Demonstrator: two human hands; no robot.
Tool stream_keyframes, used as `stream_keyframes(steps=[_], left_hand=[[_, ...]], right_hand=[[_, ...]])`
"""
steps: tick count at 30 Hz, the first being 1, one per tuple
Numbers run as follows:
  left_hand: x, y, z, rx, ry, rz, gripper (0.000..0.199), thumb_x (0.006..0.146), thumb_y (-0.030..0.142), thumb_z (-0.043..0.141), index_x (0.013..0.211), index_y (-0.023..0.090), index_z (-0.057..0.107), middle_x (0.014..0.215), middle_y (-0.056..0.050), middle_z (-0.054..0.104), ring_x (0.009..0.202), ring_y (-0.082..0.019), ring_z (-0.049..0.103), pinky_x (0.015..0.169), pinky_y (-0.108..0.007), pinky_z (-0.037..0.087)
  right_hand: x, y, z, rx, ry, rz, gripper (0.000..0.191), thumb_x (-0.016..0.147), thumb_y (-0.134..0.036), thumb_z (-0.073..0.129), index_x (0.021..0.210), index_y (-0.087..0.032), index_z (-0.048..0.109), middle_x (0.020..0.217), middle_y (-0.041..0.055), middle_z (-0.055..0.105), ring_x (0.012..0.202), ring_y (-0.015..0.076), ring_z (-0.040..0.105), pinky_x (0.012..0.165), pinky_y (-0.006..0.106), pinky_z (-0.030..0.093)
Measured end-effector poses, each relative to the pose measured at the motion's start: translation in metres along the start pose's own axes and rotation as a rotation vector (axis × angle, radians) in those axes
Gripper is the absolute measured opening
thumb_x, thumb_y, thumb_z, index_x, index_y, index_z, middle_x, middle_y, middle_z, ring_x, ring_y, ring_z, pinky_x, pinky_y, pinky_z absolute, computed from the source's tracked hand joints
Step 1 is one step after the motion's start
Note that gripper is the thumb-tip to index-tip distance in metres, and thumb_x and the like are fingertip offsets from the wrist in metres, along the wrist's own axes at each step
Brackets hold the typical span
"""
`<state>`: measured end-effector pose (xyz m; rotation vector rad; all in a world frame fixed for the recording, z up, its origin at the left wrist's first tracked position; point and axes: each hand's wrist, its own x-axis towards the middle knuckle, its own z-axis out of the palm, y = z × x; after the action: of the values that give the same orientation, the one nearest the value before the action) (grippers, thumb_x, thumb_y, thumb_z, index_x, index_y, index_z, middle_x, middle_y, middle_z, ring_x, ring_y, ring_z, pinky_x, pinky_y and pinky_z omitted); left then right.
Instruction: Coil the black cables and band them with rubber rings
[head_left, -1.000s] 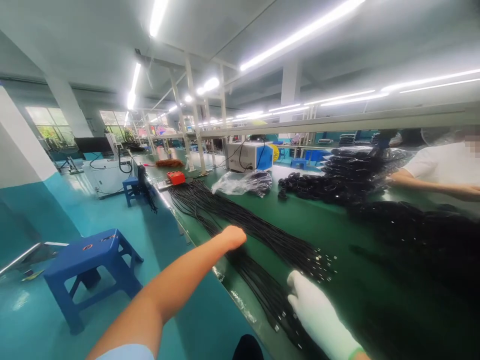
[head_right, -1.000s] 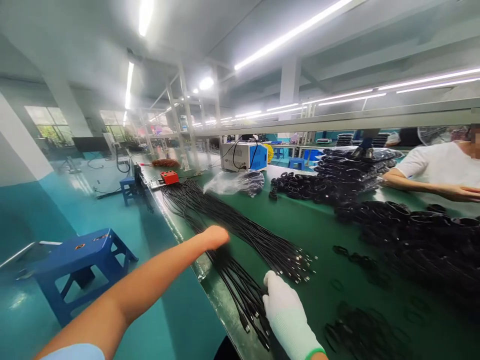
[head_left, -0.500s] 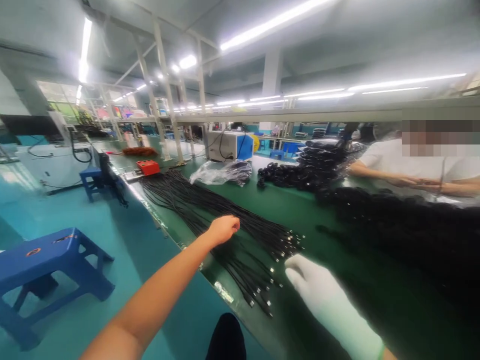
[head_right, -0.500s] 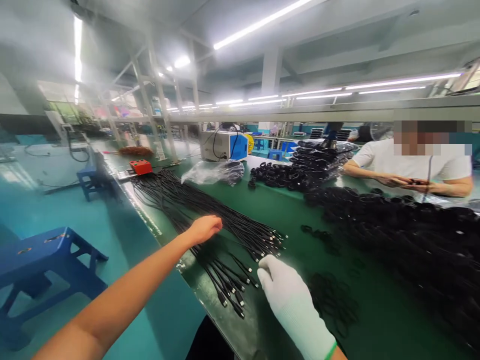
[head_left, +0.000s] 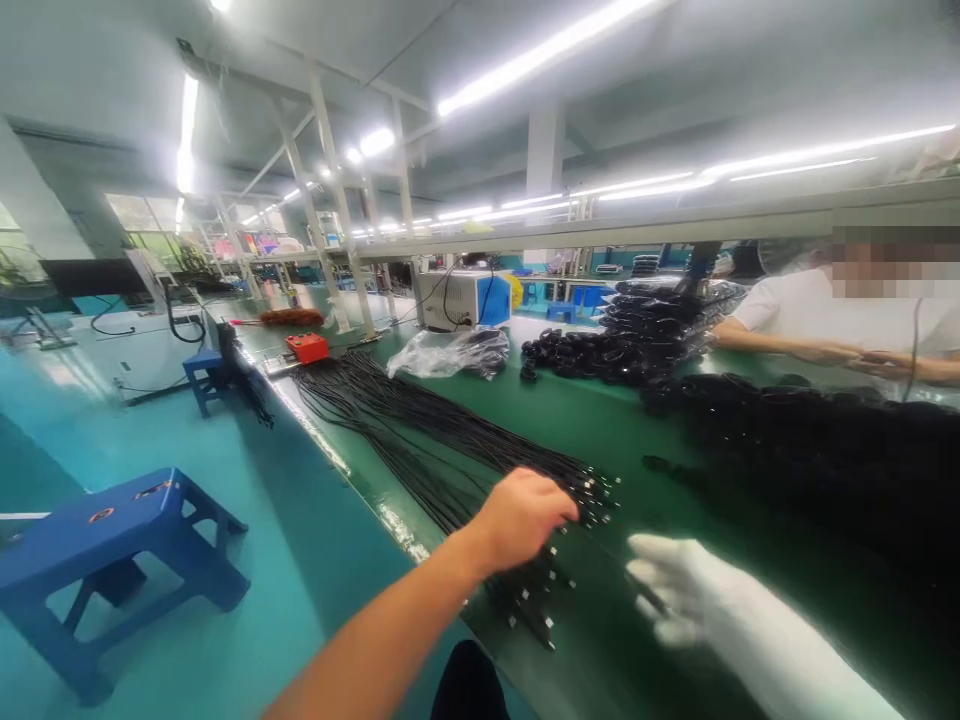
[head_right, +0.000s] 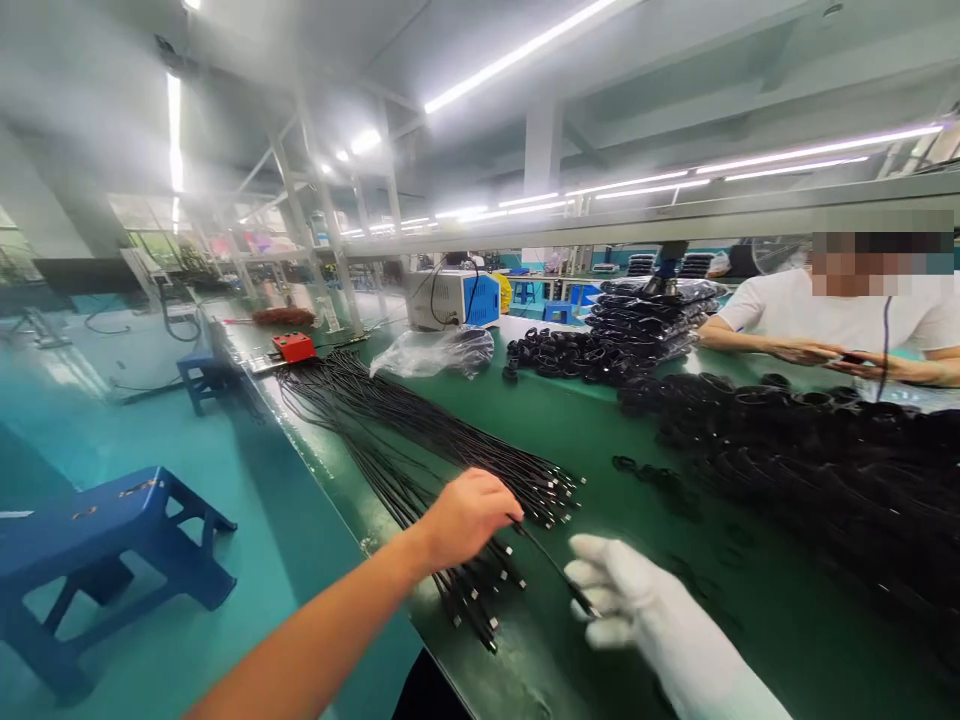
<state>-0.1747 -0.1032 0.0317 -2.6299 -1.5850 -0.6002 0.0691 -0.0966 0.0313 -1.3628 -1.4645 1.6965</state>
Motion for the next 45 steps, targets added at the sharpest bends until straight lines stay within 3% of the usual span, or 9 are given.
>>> stream_keyframes(steps=[4, 8, 11, 17, 23, 29, 36, 40, 45], left_hand=[[0.015, 0.045, -0.005, -0.093, 0.019, 0.049, 0.018, 0.085, 0.019, 0.054, 0.099, 0.021, 0.064, 0.097, 0.000, 0.068, 0.092, -0.015, 0.061, 0.086, -0.028, 0.041], [0.022, 0.074, -0.015, -0.297, -0.125, 0.027, 0.014, 0.086, 0.027, 0.055, 0.091, 0.021, 0.068, 0.087, 0.000, 0.068, 0.082, -0.014, 0.061, 0.078, -0.025, 0.044], [0.031, 0.079, -0.017, -0.539, -0.131, 0.092, 0.016, 0.087, 0.021, 0.053, 0.083, 0.019, 0.069, 0.081, 0.000, 0.066, 0.080, -0.012, 0.059, 0.078, -0.023, 0.043], [0.056, 0.083, -0.007, -0.770, -0.197, 0.216, 0.011, 0.084, 0.019, 0.058, 0.082, 0.017, 0.069, 0.082, -0.001, 0.065, 0.083, -0.014, 0.057, 0.081, -0.025, 0.043], [0.066, 0.078, 0.028, -0.513, -0.104, 0.151, 0.022, 0.090, 0.025, 0.048, 0.097, 0.021, 0.068, 0.092, -0.003, 0.069, 0.089, -0.016, 0.059, 0.084, -0.028, 0.042], [0.046, 0.054, 0.056, 0.094, -0.151, -0.186, 0.028, 0.093, 0.023, 0.036, 0.101, 0.022, 0.063, 0.096, -0.004, 0.068, 0.088, -0.019, 0.062, 0.076, -0.030, 0.043], [-0.006, 0.107, 0.061, 0.187, -0.084, 0.015, 0.022, 0.090, 0.020, 0.042, 0.087, 0.025, 0.062, 0.077, 0.000, 0.064, 0.070, -0.019, 0.058, 0.065, -0.030, 0.039], [-0.015, 0.124, 0.045, 0.134, 0.079, 0.208, 0.025, 0.091, 0.021, 0.038, 0.086, 0.024, 0.062, 0.065, 0.001, 0.059, 0.058, -0.018, 0.052, 0.058, -0.030, 0.035], [0.034, 0.108, -0.006, -0.019, 0.070, 0.124, 0.019, 0.090, 0.032, 0.049, 0.083, 0.023, 0.065, 0.075, 0.000, 0.061, 0.067, -0.015, 0.055, 0.061, -0.026, 0.036]], right_hand=[[-0.013, 0.007, 0.020, 0.293, -0.617, 0.122, 0.035, 0.078, -0.045, 0.057, 0.091, -0.013, 0.061, 0.073, 0.0109, 0.068, 0.040, 0.0101, 0.056, 0.035, 0.017, 0.037], [-0.020, 0.021, 0.013, 0.564, -0.772, 0.080, 0.029, 0.086, -0.035, 0.046, 0.092, -0.009, 0.059, 0.076, 0.0129, 0.070, 0.041, 0.0132, 0.061, 0.032, 0.015, 0.038], [-0.019, 0.025, 0.001, 0.658, -0.934, 0.092, 0.034, 0.085, -0.031, 0.040, 0.104, -0.006, 0.056, 0.087, 0.0163, 0.070, 0.067, 0.0241, 0.070, 0.050, 0.032, 0.055], [-0.010, 0.033, -0.007, 0.720, -1.094, 0.007, 0.036, 0.078, -0.025, 0.041, 0.107, -0.007, 0.050, 0.092, 0.0203, 0.067, 0.081, 0.0290, 0.069, 0.065, 0.045, 0.054], [-0.003, 0.039, -0.020, 0.804, -0.950, -0.072, 0.032, 0.086, -0.034, 0.038, 0.102, -0.008, 0.050, 0.084, 0.0158, 0.067, 0.072, 0.0284, 0.068, 0.062, 0.051, 0.051], [-0.011, 0.011, -0.060, 1.235, -0.619, -0.343, 0.016, 0.085, -0.032, 0.056, 0.083, -0.019, 0.046, 0.064, -0.0066, 0.048, 0.057, 0.0094, 0.053, 0.055, 0.023, 0.044], [-0.007, -0.001, -0.082, 1.163, -0.345, -0.333, 0.027, 0.097, -0.031, 0.034, 0.101, -0.019, 0.057, 0.086, 0.0004, 0.066, 0.078, 0.0133, 0.063, 0.086, 0.039, 0.047], [0.005, 0.011, -0.076, 1.053, -0.280, -0.263, 0.027, 0.094, -0.029, 0.042, 0.109, -0.013, 0.058, 0.106, 0.0090, 0.067, 0.097, 0.0216, 0.064, 0.098, 0.050, 0.039], [0.001, 0.026, -0.044, 0.785, -0.607, -0.198, 0.033, 0.083, -0.033, 0.062, 0.105, -0.008, 0.059, 0.092, 0.0142, 0.068, 0.084, 0.0226, 0.067, 0.089, 0.050, 0.044]])
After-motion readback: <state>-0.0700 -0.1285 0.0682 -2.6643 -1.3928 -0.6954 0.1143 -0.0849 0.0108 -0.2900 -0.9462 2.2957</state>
